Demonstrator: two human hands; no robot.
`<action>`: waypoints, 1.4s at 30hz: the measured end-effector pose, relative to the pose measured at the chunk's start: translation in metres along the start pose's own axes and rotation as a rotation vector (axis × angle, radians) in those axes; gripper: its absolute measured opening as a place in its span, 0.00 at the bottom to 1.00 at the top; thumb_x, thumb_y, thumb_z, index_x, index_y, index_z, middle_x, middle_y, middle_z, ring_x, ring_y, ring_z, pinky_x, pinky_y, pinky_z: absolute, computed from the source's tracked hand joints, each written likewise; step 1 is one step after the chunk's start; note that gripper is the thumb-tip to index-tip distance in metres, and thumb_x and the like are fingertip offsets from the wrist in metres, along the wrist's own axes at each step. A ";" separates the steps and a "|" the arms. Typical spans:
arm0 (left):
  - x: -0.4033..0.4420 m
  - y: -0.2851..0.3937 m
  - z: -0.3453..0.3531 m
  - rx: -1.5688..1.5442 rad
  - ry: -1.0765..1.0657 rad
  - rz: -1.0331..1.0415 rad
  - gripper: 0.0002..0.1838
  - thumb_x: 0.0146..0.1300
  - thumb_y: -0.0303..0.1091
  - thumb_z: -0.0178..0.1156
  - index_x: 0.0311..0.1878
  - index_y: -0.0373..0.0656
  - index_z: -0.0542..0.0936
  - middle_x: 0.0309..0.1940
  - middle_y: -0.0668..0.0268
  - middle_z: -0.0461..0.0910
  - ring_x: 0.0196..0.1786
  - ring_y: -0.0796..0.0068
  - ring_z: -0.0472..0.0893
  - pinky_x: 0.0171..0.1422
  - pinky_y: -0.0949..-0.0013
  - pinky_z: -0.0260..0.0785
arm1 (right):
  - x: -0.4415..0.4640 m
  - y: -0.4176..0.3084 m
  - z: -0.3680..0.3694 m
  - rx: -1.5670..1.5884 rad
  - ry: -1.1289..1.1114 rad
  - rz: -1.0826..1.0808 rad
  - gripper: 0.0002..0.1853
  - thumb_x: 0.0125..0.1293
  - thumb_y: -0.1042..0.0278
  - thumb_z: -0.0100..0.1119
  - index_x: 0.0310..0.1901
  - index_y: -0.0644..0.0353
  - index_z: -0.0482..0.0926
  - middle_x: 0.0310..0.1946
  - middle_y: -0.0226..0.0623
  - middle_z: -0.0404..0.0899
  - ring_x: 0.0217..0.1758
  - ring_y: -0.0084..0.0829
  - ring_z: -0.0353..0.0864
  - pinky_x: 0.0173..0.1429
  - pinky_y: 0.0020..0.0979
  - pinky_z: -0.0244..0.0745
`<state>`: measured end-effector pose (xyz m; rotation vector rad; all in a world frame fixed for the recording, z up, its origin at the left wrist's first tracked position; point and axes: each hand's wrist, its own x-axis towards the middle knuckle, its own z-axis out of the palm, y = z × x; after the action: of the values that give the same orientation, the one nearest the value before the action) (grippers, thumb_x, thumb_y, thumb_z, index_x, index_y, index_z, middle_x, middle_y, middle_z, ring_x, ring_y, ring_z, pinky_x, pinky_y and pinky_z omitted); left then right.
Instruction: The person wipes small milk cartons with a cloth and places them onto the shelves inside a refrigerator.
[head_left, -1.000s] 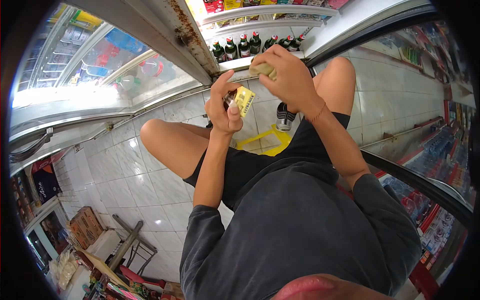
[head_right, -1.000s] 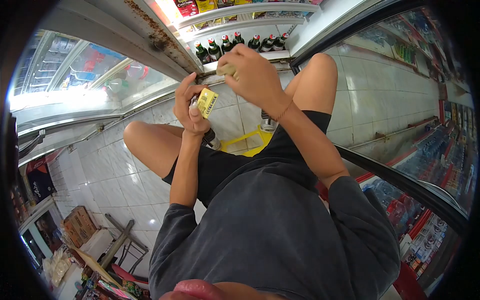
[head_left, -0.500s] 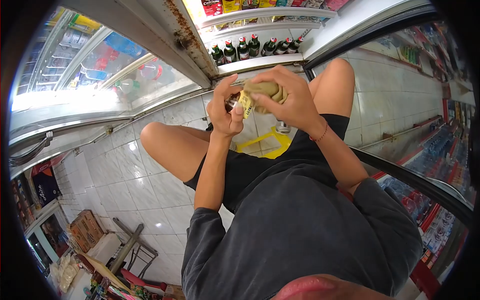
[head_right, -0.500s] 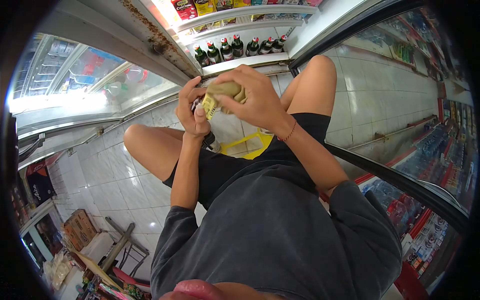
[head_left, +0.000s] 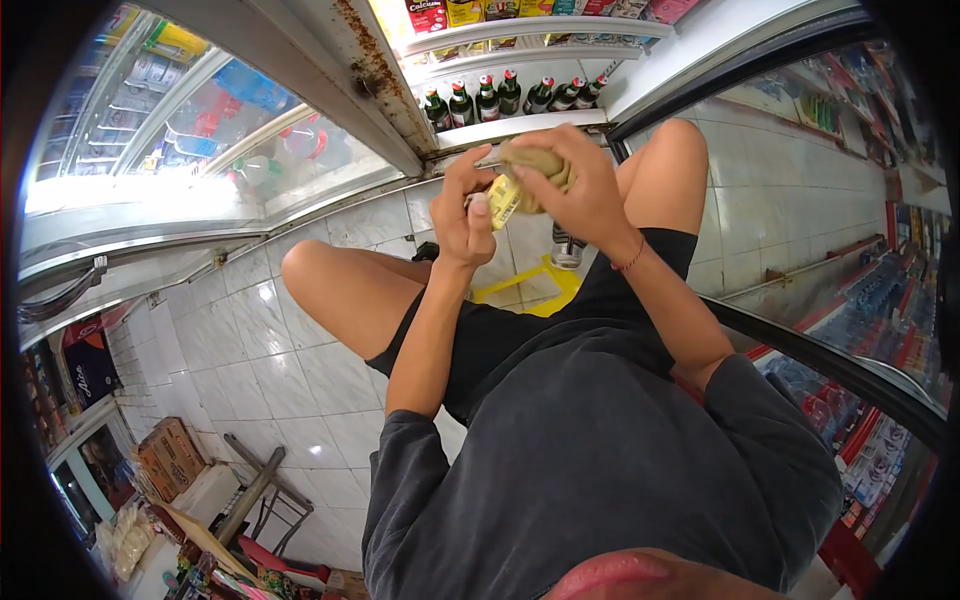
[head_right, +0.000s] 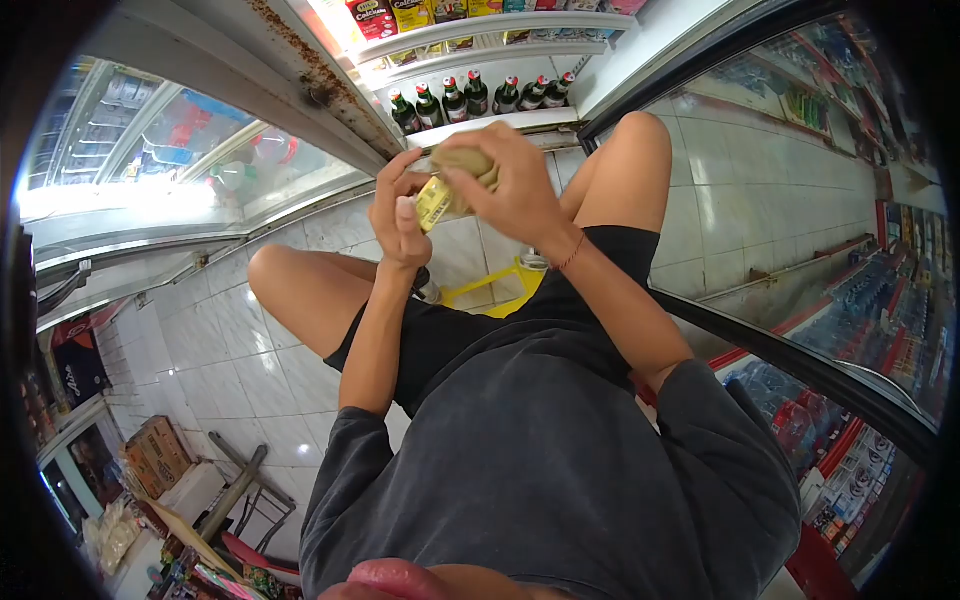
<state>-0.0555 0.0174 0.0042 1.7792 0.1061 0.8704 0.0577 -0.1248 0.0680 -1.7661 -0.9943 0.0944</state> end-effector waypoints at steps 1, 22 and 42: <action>-0.001 0.001 0.002 -0.002 0.003 0.001 0.35 0.78 0.58 0.43 0.67 0.32 0.74 0.33 0.55 0.86 0.31 0.72 0.81 0.38 0.70 0.71 | 0.002 0.007 -0.002 -0.002 -0.002 -0.002 0.16 0.60 0.72 0.71 0.51 0.58 0.86 0.41 0.40 0.81 0.42 0.38 0.82 0.48 0.34 0.78; 0.023 0.012 0.012 -0.981 0.358 -1.056 0.40 0.80 0.69 0.33 0.64 0.43 0.78 0.46 0.62 0.86 0.40 0.67 0.86 0.42 0.65 0.80 | 0.015 -0.006 0.042 -0.143 0.064 -0.213 0.18 0.61 0.67 0.72 0.52 0.54 0.81 0.44 0.38 0.76 0.42 0.41 0.82 0.44 0.38 0.80; 0.016 -0.003 -0.001 -0.837 0.436 -1.070 0.34 0.78 0.65 0.41 0.51 0.42 0.82 0.46 0.62 0.85 0.49 0.65 0.85 0.56 0.61 0.78 | 0.003 0.002 0.055 -0.105 -0.199 -0.067 0.17 0.60 0.72 0.70 0.51 0.59 0.83 0.47 0.38 0.73 0.47 0.41 0.79 0.51 0.37 0.77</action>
<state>-0.0438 0.0274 0.0094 0.5480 0.7745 0.3689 0.0339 -0.0819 0.0433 -1.8431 -1.2204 0.1812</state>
